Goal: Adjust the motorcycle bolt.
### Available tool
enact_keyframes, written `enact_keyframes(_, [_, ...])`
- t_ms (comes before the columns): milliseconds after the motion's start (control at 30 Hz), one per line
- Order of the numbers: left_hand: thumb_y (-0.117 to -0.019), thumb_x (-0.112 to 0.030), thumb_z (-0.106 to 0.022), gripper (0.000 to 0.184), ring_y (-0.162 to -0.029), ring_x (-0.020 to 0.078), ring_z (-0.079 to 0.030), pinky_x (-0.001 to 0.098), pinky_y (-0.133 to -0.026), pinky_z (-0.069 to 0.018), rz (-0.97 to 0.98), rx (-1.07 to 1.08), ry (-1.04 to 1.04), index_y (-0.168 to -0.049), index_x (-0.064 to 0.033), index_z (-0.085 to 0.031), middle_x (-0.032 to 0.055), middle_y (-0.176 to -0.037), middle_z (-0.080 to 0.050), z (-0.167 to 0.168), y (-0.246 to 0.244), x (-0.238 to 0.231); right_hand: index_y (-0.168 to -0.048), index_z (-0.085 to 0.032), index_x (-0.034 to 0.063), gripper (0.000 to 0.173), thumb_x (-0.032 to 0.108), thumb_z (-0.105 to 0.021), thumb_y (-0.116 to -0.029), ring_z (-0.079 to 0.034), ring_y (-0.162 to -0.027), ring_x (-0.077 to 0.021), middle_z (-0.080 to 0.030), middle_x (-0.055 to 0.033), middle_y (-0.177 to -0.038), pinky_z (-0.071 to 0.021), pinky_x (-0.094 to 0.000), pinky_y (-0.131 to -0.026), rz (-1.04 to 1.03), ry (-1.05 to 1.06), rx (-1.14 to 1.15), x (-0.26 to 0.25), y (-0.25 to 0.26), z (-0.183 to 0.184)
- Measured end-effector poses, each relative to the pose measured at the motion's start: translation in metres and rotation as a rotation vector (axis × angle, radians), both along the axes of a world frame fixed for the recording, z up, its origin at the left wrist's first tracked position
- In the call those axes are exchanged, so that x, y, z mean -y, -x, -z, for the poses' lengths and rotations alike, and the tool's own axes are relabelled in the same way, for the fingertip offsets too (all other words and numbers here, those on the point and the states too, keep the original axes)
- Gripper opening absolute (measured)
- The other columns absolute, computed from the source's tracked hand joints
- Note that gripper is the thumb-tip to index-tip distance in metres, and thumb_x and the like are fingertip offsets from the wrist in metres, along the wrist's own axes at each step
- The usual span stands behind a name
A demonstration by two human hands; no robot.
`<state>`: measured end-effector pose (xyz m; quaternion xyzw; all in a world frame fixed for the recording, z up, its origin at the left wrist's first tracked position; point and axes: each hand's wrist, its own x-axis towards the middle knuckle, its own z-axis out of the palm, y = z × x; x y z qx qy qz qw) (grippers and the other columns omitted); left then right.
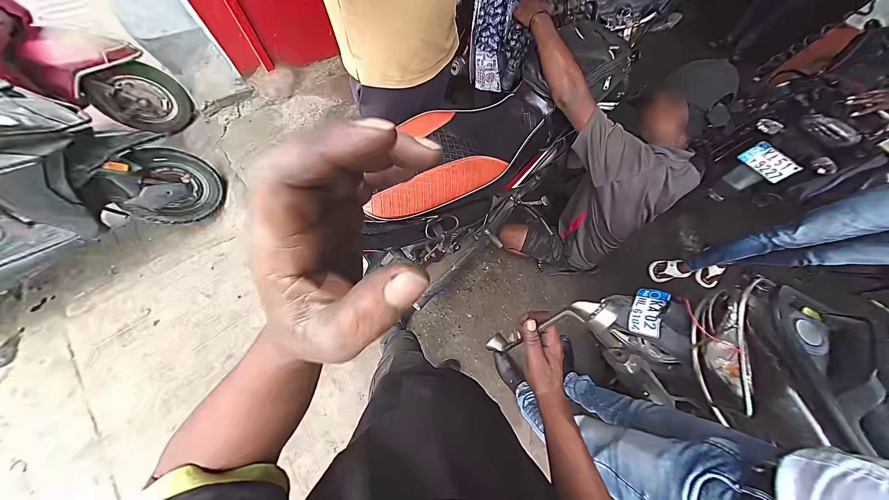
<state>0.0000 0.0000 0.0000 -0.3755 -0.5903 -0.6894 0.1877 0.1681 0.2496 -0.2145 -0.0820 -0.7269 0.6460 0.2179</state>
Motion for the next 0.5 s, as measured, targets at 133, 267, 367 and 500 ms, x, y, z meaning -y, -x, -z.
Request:
enact_keyframes(133, [-0.1006,-0.02,-0.057,0.039,-0.111,0.0206,-0.067,0.0355,-0.092,-0.0573,-0.021,0.924,0.047,-0.135,-0.0017,-0.052,0.0122,-0.125,-0.066,0.158,0.001,-0.03,-0.107,-0.056,0.0251,0.014,0.036,-0.047,-0.1089,-0.066,-0.088,-0.0085,-0.065,0.0091,-0.088,-0.0564,-0.0316,-0.089,-0.031,0.177,-0.238,0.002,0.062,-0.006])
enact_keyframes(267, [-0.1069,-0.025,-0.052,0.039,-0.1,0.0255,-0.069,0.0421,-0.08,-0.0585,0.092,1.722,-0.153,-0.141,-0.0078,-0.047,0.0142,-0.121,-0.066,0.252,-0.008,-0.065,-0.106,-0.051,0.0166,0.013,0.024,-0.041,-0.1104,-0.066,-0.083,-0.0104,-0.063,0.0059,-0.085,-0.0579,-0.034,-0.087,-0.047,0.167,-0.226,0.011,0.126,-0.01])
enact_keyframes(367, [-0.1078,-0.036,-0.045,0.042,-0.097,0.0291,-0.07,0.0451,-0.083,-0.0582,0.261,1.963,-0.348,-0.135,-0.0047,-0.049,0.0172,-0.117,-0.068,0.272,0.004,-0.084,-0.107,-0.048,0.0064,0.012,0.014,-0.04,-0.1087,-0.064,-0.077,-0.0096,-0.06,0.0019,-0.08,-0.0577,-0.0306,-0.082,-0.025,0.089,-0.106,0.021,0.17,-0.017])
enact_keyframes(500, [-0.1073,-0.043,-0.041,0.053,-0.105,0.031,-0.069,0.0462,-0.089,-0.0567,0.355,2.049,-0.59,-0.139,-0.0021,-0.046,0.02,-0.122,-0.066,0.278,0.025,-0.105,-0.107,-0.053,0.0046,0.016,0.02,-0.046,-0.1076,-0.059,-0.067,-0.0079,-0.056,0.0006,-0.073,-0.0533,-0.0254,-0.068,-0.069,-0.107,0.114,0.032,0.218,-0.029])
